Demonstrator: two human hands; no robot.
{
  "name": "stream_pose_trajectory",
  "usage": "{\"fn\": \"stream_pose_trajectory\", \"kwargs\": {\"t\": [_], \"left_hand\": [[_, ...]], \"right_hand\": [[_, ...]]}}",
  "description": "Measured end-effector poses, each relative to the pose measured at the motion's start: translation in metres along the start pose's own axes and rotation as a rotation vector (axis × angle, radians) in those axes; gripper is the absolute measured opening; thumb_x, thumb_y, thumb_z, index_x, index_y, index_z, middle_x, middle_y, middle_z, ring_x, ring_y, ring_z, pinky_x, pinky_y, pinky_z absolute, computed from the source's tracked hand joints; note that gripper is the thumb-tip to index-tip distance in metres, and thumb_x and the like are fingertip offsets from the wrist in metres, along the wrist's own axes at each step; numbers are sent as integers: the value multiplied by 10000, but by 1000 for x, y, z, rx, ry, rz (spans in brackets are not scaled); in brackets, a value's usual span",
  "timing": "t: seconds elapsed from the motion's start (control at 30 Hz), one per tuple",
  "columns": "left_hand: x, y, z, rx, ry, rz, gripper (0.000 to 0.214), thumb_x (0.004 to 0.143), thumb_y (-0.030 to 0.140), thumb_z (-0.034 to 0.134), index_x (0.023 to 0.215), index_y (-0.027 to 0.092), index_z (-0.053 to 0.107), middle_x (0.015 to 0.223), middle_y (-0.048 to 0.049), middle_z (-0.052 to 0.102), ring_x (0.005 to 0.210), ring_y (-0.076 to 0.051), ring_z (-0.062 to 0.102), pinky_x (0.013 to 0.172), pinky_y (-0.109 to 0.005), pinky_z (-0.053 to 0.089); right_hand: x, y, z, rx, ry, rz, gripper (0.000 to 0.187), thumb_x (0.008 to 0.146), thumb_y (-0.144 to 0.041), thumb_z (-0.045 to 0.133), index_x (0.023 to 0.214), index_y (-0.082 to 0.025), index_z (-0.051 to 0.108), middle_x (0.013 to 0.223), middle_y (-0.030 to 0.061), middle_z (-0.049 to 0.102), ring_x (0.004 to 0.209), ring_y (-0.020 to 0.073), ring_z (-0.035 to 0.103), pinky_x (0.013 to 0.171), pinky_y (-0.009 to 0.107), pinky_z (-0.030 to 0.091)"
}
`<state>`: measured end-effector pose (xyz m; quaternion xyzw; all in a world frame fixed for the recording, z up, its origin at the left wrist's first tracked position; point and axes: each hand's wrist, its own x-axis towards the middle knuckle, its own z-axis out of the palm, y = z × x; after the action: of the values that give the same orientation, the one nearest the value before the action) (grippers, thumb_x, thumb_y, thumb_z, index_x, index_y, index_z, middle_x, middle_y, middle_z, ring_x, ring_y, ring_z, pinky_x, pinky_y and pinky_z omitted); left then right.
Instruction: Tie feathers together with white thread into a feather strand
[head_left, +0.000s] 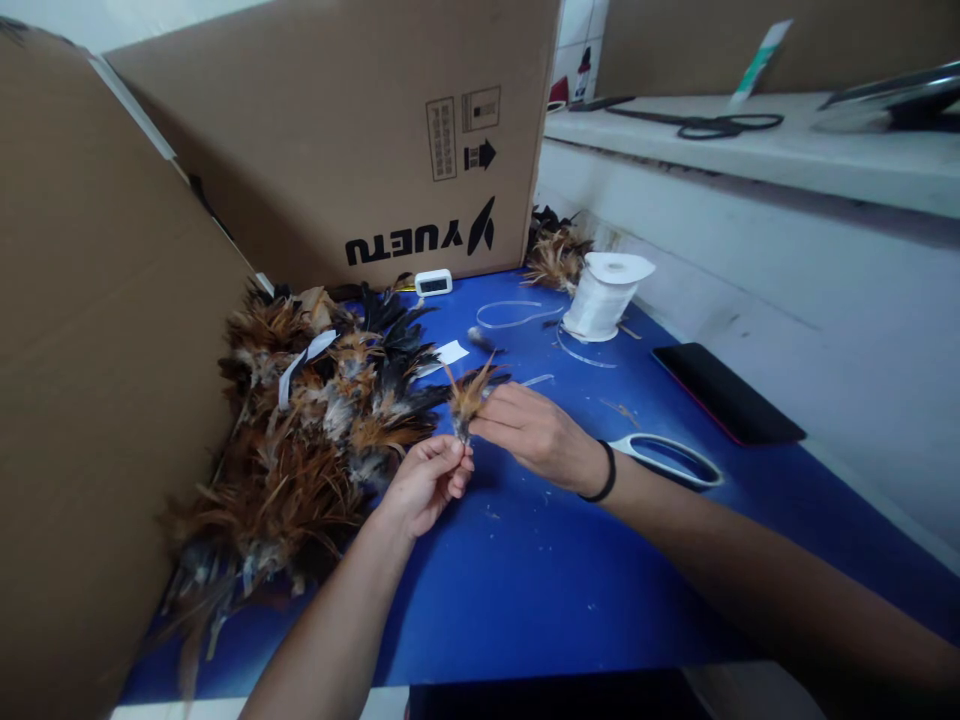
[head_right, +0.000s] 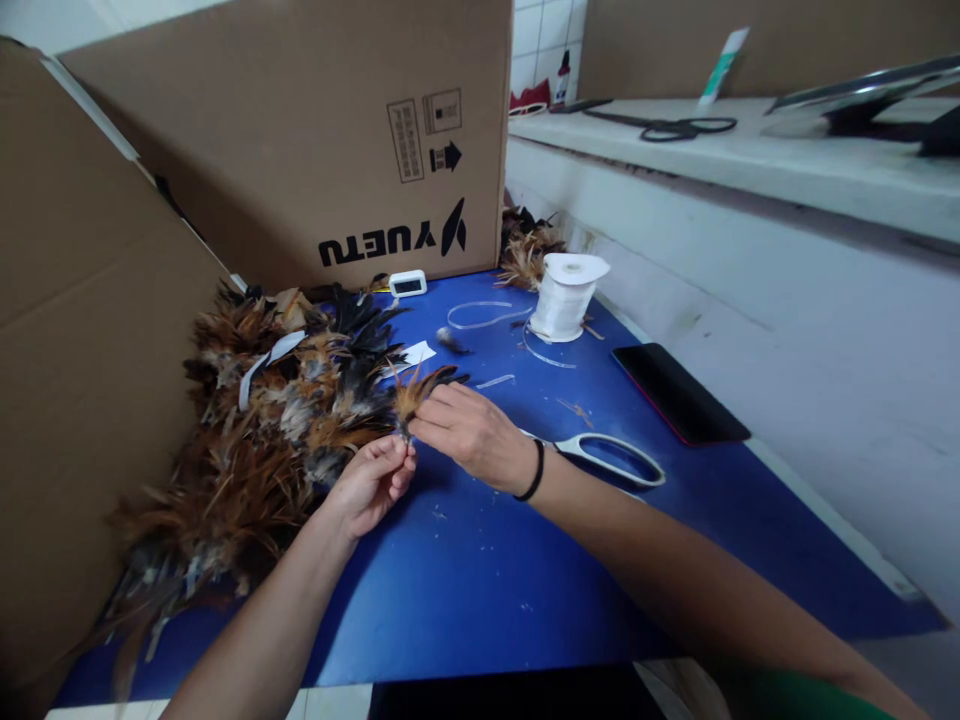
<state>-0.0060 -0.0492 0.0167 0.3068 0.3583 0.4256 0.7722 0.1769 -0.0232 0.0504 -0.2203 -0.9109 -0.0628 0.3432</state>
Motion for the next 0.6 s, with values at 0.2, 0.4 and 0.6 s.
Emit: {"fn": "stream_pose_trajectory", "kwargs": {"t": [0.2,0.4,0.6], "left_hand": [[0,1,0,63,9,81,219,668,276,747,687,98,622,619,-21,597,418,-27,435,384,-150,337],[3,0,-2,105,66,197,215,666,287,744,684,112,620,624,-21,619,420,-41,456,420,-177,338],[8,-2,-6,185,156,359,214,698,304,714,662,121,610,556,-2,604,404,-44,460,486,-198,374]], "right_hand": [[3,-1,-2,69,62,36,207,911,-146,423,922,-142,630,864,83,651,846,176,559,750,340,473],[10,5,-26,39,306,228,178,869,-137,496,982,-177,628,923,71,655,902,178,596,814,353,494],[3,-4,-35,123,428,458,116,828,-173,568,902,-202,654,863,38,653,820,159,612,769,311,496]]}}
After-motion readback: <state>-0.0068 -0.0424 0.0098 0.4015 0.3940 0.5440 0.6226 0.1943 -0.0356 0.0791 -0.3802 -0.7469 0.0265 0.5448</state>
